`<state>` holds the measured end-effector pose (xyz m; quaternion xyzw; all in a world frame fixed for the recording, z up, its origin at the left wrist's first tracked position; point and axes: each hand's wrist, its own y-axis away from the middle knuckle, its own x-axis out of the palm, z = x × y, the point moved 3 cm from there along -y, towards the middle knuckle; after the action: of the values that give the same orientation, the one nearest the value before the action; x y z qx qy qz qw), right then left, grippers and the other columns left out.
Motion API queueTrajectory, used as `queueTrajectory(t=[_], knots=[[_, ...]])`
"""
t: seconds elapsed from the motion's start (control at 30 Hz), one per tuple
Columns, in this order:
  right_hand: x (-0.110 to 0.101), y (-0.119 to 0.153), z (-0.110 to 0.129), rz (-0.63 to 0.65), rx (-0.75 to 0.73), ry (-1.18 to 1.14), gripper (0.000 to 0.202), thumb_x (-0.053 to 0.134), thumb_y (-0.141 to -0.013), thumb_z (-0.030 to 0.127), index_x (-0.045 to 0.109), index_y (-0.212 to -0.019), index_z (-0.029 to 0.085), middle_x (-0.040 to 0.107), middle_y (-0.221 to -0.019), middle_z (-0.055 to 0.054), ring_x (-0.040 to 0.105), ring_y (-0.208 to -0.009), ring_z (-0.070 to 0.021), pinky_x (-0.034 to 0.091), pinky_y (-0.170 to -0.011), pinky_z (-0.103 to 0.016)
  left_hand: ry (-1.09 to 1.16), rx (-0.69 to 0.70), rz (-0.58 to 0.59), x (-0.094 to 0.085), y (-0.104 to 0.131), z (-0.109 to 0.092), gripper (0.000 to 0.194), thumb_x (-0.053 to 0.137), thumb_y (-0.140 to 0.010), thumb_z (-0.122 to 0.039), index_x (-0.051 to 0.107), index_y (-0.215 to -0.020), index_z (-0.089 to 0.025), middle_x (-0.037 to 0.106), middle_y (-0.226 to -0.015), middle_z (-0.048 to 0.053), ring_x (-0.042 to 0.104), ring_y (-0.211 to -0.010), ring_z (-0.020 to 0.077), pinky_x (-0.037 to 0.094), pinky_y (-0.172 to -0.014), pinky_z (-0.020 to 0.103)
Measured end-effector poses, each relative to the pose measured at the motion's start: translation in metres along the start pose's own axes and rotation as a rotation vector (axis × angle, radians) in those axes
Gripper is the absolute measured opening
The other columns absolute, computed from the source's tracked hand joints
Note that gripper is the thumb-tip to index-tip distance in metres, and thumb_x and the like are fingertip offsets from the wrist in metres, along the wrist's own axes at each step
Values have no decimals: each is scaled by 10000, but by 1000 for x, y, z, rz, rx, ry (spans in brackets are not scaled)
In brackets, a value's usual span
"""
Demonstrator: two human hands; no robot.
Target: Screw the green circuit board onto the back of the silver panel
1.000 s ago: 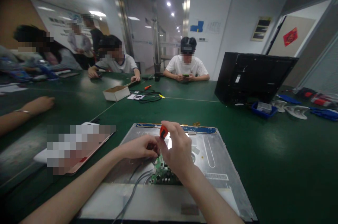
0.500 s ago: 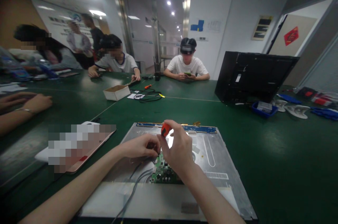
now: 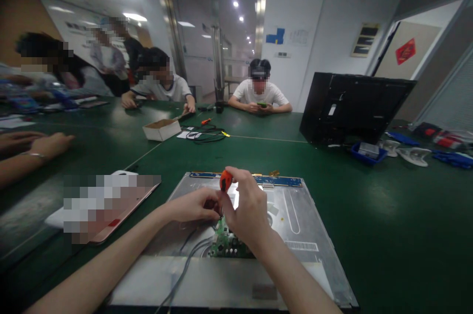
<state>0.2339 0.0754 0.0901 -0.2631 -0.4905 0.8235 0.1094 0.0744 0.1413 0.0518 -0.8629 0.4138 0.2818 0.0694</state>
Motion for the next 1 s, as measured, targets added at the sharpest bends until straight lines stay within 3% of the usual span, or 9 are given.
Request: queueTrajectory(t=[0.17, 0.37, 0.47, 0.7, 0.9, 1.0], knots=[[-1, -1, -1, -66, 27, -11, 340, 641, -902, 218, 509, -1214, 246, 591, -990, -51, 614, -783, -175, 564, -608, -277, -22, -3, 3, -1, -1, 2, 56, 670, -693, -209, 631, -705, -171, 562, -642, -32, 504, -635, 140, 366, -598, 239], [0, -1, 4, 43, 1, 41, 420, 470, -972, 162, 501, -1380, 254, 617, -1091, -96, 645, -918, -210, 582, -738, -340, -25, 1, -2, -1, -1, 2, 64, 678, -685, -196, 648, -736, -171, 581, -669, -28, 516, -655, 144, 381, -593, 229], [1, 0, 4, 44, -23, 36, 461, 478, -960, 154, 461, -1411, 247, 656, -1108, -104, 650, -973, -227, 584, -795, -366, -14, 1, -4, -1, -1, 4, 74, 682, -685, -191, 657, -752, -169, 595, -678, -24, 521, -660, 147, 394, -597, 229], [1, 0, 2, -48, 1, 45, 373, 595, -922, 205, 532, -1285, 265, 645, -1049, -75, 655, -862, -206, 579, -649, -316, -6, 28, 1, -1, -2, 6, 62, 680, -690, -195, 644, -733, -168, 586, -676, -26, 522, -649, 142, 391, -604, 234], [-1, -1, 5, 39, -1, 70, 444, 451, -977, 149, 507, -1398, 278, 626, -1102, -88, 659, -933, -206, 586, -741, -335, 4, 20, 11, 0, -1, 4, 64, 673, -702, -211, 628, -726, -171, 576, -666, -27, 522, -639, 146, 398, -601, 236], [0, 0, 3, 32, -20, 66, 462, 469, -968, 155, 471, -1418, 260, 655, -1116, -100, 660, -976, -225, 592, -785, -365, 12, 25, 7, 1, -1, 4, 72, 673, -716, -215, 636, -754, -167, 584, -677, -24, 518, -637, 145, 407, -615, 244]])
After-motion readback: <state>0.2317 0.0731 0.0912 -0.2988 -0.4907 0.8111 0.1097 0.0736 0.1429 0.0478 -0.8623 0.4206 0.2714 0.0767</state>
